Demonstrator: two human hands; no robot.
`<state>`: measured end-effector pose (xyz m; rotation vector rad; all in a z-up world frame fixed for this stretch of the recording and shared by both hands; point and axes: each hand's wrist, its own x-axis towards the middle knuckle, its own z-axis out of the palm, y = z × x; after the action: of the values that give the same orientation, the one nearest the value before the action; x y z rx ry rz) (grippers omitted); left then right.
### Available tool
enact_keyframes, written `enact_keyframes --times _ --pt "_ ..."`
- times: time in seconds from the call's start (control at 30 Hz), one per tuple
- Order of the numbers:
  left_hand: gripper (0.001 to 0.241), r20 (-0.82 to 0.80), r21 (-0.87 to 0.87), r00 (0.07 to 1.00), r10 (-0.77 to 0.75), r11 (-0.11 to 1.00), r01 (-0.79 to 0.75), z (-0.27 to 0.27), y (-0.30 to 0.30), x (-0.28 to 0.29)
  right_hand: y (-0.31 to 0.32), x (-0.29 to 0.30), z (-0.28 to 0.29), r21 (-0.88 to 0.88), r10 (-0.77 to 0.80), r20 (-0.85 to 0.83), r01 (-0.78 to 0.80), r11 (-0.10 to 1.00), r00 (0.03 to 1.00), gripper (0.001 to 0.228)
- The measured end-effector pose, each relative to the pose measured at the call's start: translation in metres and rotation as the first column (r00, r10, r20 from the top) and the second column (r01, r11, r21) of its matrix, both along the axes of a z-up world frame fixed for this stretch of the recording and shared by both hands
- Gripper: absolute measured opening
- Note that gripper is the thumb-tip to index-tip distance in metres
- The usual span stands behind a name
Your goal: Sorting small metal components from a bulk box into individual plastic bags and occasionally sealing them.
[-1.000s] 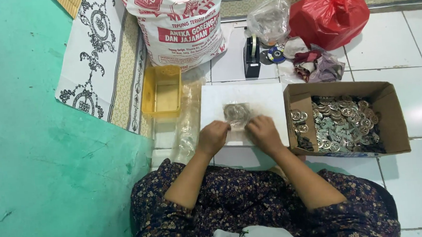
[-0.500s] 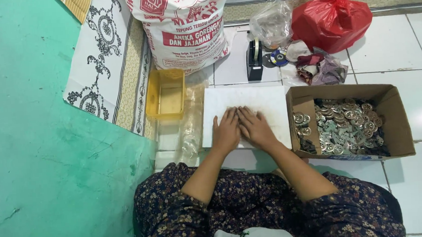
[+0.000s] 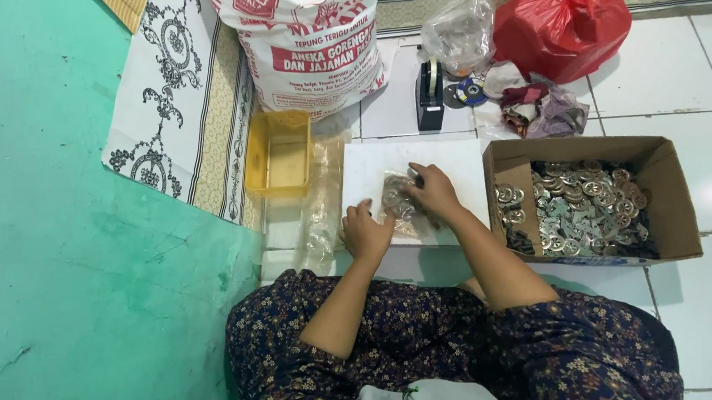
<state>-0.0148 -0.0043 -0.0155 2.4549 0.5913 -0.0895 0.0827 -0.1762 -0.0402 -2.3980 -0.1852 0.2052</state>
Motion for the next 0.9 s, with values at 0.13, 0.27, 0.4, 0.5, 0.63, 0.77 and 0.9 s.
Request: enact_keyframes --times 0.13,0.27,0.4,0.5,0.63,0.77,0.9 --pt "0.072 -0.051 -0.058 0.994 -0.095 0.994 0.092 0.024 0.000 -0.008 0.002 0.013 -0.034 0.024 -0.099 -0.188 0.105 0.994 0.977 0.062" --pt "0.075 0.122 -0.200 0.975 -0.184 0.958 0.206 0.008 0.005 -0.001 -0.001 -0.010 0.030 0.327 -0.025 -0.351 0.147 0.934 0.936 0.051" --pt "0.067 0.124 -0.566 0.978 -0.165 0.798 0.206 -0.004 0.009 0.008 -0.014 -0.022 0.072 0.573 -0.007 -0.468 0.310 0.758 0.883 0.038" --pt "0.047 0.146 -0.706 0.983 -0.113 0.684 0.184 -0.020 0.014 0.020 -0.017 -0.025 0.064 0.667 -0.022 -0.517 0.419 0.616 0.856 0.039" --pt "0.068 0.085 -0.766 0.990 -0.112 0.628 0.137 -0.021 0.026 0.031 -0.022 -0.028 0.044 0.675 -0.070 -0.607 0.560 0.480 0.792 0.034" --pt "0.090 0.054 -0.728 0.984 -0.170 0.667 0.155 -0.014 0.029 0.036 -0.024 -0.029 0.018 0.668 -0.029 -0.693 0.657 0.348 0.720 0.042" --pt "0.076 0.020 -0.900 0.999 0.037 0.435 0.001 -0.030 0.028 0.047 -0.023 -0.050 0.059 0.619 -0.013 -0.682 0.587 0.522 0.731 0.043"
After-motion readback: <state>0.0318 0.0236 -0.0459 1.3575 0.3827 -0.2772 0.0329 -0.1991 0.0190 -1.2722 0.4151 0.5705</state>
